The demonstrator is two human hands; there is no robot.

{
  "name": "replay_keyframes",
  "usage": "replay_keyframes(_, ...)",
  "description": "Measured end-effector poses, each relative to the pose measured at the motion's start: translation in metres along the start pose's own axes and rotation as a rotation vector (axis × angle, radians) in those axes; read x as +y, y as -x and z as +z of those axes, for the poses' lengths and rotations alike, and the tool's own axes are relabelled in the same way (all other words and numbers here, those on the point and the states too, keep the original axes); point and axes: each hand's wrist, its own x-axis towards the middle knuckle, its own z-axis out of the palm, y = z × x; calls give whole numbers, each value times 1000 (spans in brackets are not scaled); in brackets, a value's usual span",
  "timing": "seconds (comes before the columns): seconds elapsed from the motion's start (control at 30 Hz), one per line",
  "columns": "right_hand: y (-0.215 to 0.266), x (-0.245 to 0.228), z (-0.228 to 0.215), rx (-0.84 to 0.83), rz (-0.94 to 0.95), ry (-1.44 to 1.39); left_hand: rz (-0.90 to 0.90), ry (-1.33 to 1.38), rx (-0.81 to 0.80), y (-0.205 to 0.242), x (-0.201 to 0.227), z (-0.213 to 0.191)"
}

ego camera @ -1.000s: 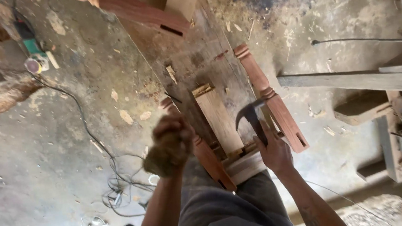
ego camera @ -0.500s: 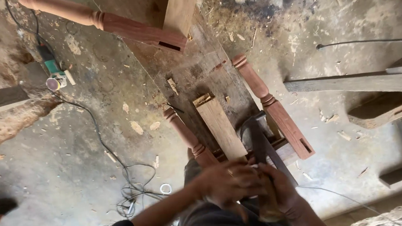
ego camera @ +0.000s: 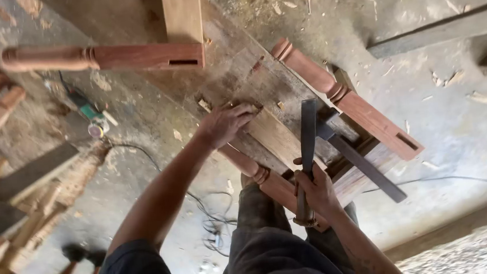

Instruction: The person places a rectangular wooden block into the mortise of a wooden chair frame on the workbench and hammers it to seat the joint, using a mallet block to drive it. They then hold the block steady and scrape or pare its surface with a chisel, working the fitted piece by hand.

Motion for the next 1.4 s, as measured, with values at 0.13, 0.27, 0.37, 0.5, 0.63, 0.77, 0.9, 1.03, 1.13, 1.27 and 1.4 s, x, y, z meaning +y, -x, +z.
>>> replay_keyframes(0.13, -15, 13, 23, 139, -78, -109, 47, -65, 35, 10, 2, -17)
replay_keyframes(0.27, -8, 29, 33, 233, -83, 9, -65, 71, 60, 24, 20, -29)
replay_keyframes(0.37, -4, 31, 39, 303, -155, -7, -36, 32, 202, 27, 20, -13)
replay_keyframes(0.5, 14, 18, 43, 302, -178, -51, -52, -12, 235, 22, 17, 1)
replay_keyframes(0.63, 32, 5, 37, 293, -173, -36, -283, 169, 202, 22, 54, 8)
replay_keyframes(0.77, 54, 9, 26, 481, -369, 483, -704, 529, 456, 11, 124, -35)
replay_keyframes(0.9, 92, -40, 15, 373, -211, 181, -722, 538, 745, -25, 154, -43)
replay_keyframes(1.03, 116, -29, -15, 313, -243, -99, -722, 535, 1037, -71, 147, -51)
replay_keyframes(1.13, 127, -8, -37, 213, -475, -78, -703, 507, 1183, -87, 125, -77)
replay_keyframes(1.27, 126, 1, -55, 254, -396, -115, -304, 232, 949, -72, 98, -117)
replay_keyframes(1.4, 123, 9, -56, 282, -329, 245, -81, 118, 505, -53, 69, -79)
